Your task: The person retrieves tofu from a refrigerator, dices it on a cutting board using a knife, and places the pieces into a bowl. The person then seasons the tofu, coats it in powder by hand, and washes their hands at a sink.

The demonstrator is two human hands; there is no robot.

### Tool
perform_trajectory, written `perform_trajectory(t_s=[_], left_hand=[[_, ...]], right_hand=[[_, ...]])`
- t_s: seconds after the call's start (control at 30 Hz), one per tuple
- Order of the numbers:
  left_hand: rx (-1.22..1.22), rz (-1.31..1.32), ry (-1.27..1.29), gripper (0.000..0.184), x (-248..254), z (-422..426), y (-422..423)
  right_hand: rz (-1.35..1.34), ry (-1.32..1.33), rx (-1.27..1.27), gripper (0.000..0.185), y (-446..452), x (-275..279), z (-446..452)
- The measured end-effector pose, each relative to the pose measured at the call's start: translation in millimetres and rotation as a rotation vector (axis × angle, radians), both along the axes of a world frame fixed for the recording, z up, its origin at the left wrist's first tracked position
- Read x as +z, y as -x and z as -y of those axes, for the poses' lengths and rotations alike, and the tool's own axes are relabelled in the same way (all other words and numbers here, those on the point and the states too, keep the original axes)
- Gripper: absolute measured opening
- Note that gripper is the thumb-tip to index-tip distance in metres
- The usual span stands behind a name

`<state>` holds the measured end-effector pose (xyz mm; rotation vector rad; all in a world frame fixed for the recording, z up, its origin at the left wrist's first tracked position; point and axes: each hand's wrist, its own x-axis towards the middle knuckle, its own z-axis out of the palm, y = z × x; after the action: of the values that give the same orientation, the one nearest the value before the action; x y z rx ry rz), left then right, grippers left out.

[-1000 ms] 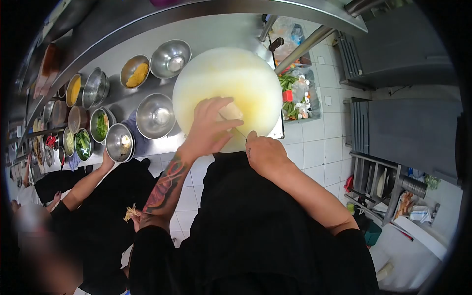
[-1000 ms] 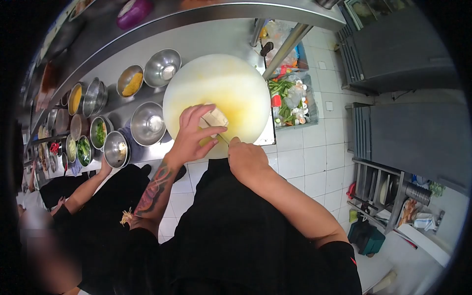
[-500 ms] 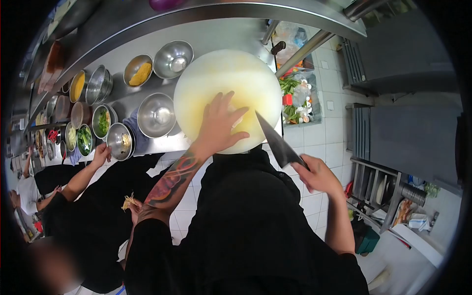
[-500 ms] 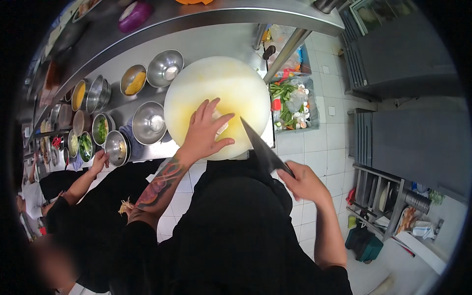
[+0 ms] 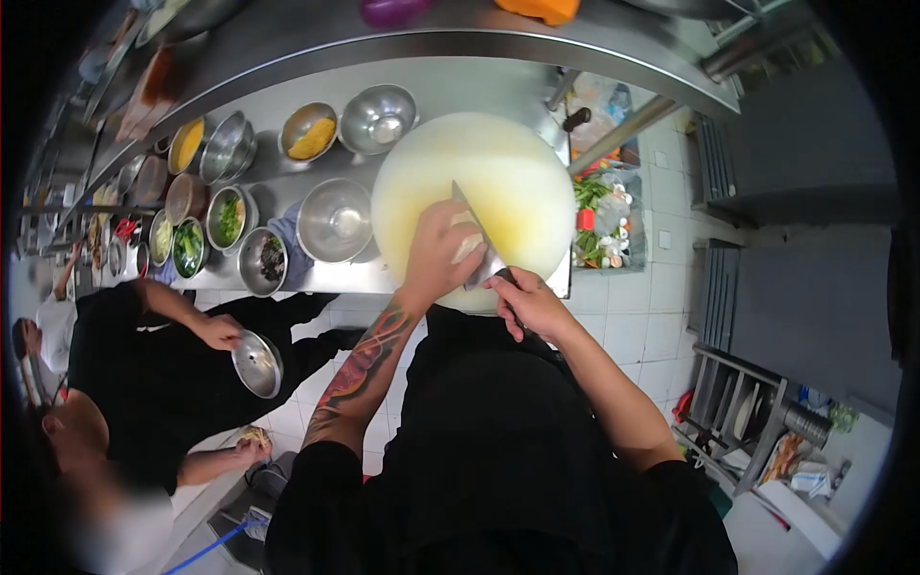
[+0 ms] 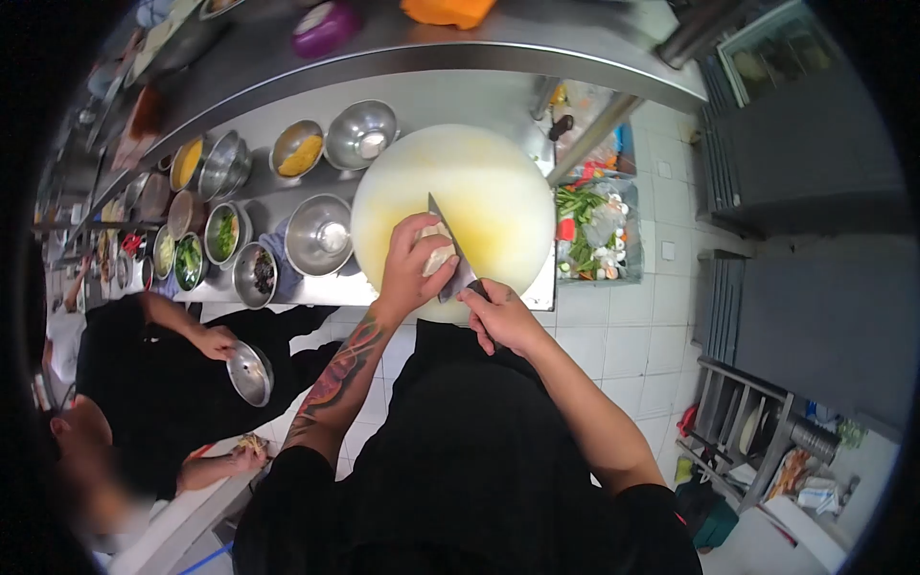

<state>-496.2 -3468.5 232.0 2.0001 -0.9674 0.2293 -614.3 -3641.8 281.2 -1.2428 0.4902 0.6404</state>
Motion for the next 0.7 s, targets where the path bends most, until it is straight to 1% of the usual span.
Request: perform_trajectory(t_s=[0.07, 0.13, 0.17, 0.2, 0.27, 0.33, 0.37, 0.4, 0.43, 0.47, 0.5, 0.57, 0.6, 0.63, 0.7], left_hand=[[0.048, 0.004, 0.024, 0.031, 2, -14, -3], [0.181, -0.067, 0.122, 0.033, 6, -33, -8], [0.225, -0.035, 0.107, 0.034, 9, -49, -16], [0.282, -0.054, 0.126, 0.04, 5, -68, -24], [0.436, -0.047, 0.142, 0.037, -3, -103, -47], [0.572, -0.163, 0.174, 0.034, -18, -131, -70], [0.588, -0.176, 0.094, 0.032, -26, -145, -80], [0.591, -0.171, 0.097, 0.032, -24, -151, -84], [0.551, -0.147, 0.051, 0.031, -24, -156, -87], [0.512, -0.125, 0.006, 0.03, -25, -161, -88], [0.529, -0.08, -0.044, 0.031, -29, -167, -90], [0.526, -0.064, -0.028, 0.032, -10, -170, -86], [0.522, -0.049, -0.018, 0.032, -3, -174, -80], [0.528, -0.051, -0.018, 0.032, -4, -183, -73], [0.617, -0.083, 0.093, 0.044, -12, -200, -53]], right_hand=[[0.002, 0.048, 0.029, 0.033, -12, 13, -13], [0.025, 0.044, 0.062, 0.034, -32, 29, -31], [0.06, 0.073, 0.121, 0.034, -45, 34, -45], [0.094, 0.103, 0.177, 0.035, -56, 37, -58], [0.121, 0.123, 0.197, 0.035, -85, 38, -89], [0.151, 0.141, 0.218, 0.036, -93, 38, -104], [0.174, 0.186, 0.217, 0.036, -92, 37, -105], [0.195, 0.233, 0.215, 0.037, -90, 36, -103], [0.15, 0.341, 0.19, 0.037, -81, 35, -99], [0.184, 0.394, 0.142, 0.036, -70, 29, -91], [0.219, 0.447, 0.093, 0.035, -59, 24, -82], [0.262, 0.571, -0.017, 0.032, -37, 22, -65], [0.57, 0.8, -0.059, 0.031, -25, -10, -51], [0.434, 0.89, -0.025, 0.033, -20, 15, -46], [0.495, 1.153, -0.014, 0.036, -12, 16, -32]])
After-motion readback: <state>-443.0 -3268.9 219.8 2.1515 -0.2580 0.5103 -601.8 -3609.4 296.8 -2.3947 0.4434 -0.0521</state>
